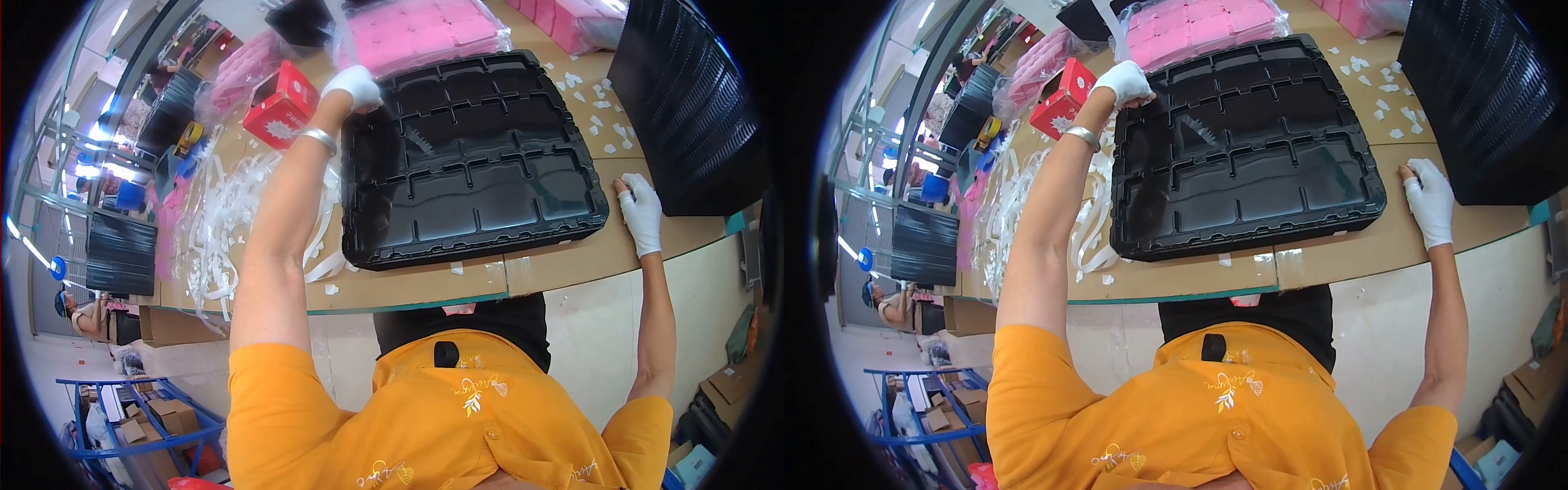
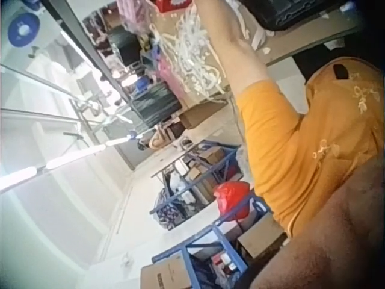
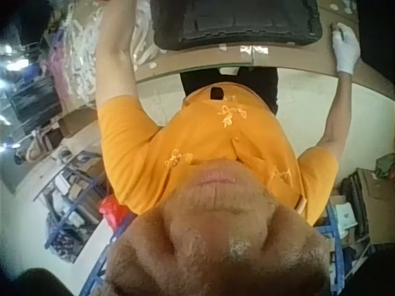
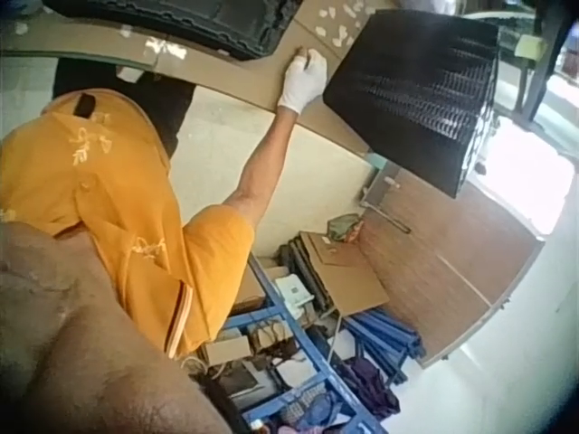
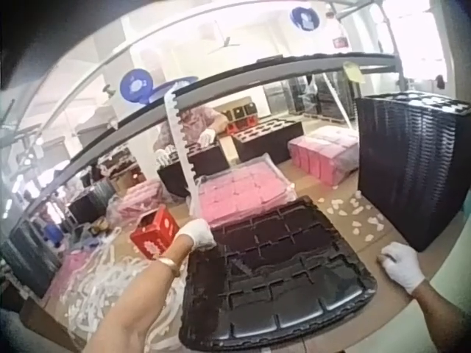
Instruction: The person assembles plastic trays by hand, preparing them with foam inserts and white plastic strips.
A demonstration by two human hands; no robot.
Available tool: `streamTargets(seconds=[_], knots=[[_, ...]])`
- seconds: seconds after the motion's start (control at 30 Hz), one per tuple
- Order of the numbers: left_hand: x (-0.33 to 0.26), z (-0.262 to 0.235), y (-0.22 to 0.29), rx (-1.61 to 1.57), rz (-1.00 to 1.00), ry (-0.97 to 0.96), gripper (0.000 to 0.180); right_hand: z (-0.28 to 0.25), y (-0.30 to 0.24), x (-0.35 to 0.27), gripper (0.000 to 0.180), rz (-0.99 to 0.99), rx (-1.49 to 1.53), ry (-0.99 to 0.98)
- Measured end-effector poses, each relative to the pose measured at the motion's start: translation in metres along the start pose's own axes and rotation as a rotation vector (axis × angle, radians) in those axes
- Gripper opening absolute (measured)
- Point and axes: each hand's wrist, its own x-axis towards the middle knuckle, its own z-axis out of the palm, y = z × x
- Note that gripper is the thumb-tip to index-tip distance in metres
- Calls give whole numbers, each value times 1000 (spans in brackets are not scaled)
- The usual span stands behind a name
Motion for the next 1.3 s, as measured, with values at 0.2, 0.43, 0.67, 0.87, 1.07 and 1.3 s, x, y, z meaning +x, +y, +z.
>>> streamTargets(seconds=[0.2, 0.43, 0.67, 0.87, 1.07, 1.3], knots=[[11, 10, 8, 180, 29, 111, 19, -1, -2, -2, 18, 10, -1, 2], [-4, 5, -10, -260, -81, 10, 20, 0, 2, 3, 19, -14, -44, -9], [-27, 9, -46, -563, -111, 95, 21, 1, 3, -2, 19, 11, 3, 6], [-81, 5, -181, -219, -198, 314, 31, 4, -2, -1, 19, -12, 42, -10], [-181, 50, -144, 145, -82, 626, 35, 5, 17, 1, 21, -19, -7, -32], [-262, 71, -31, -26, 502, 720, 40, -4, 22, 5, 29, 302, 230, 29]])
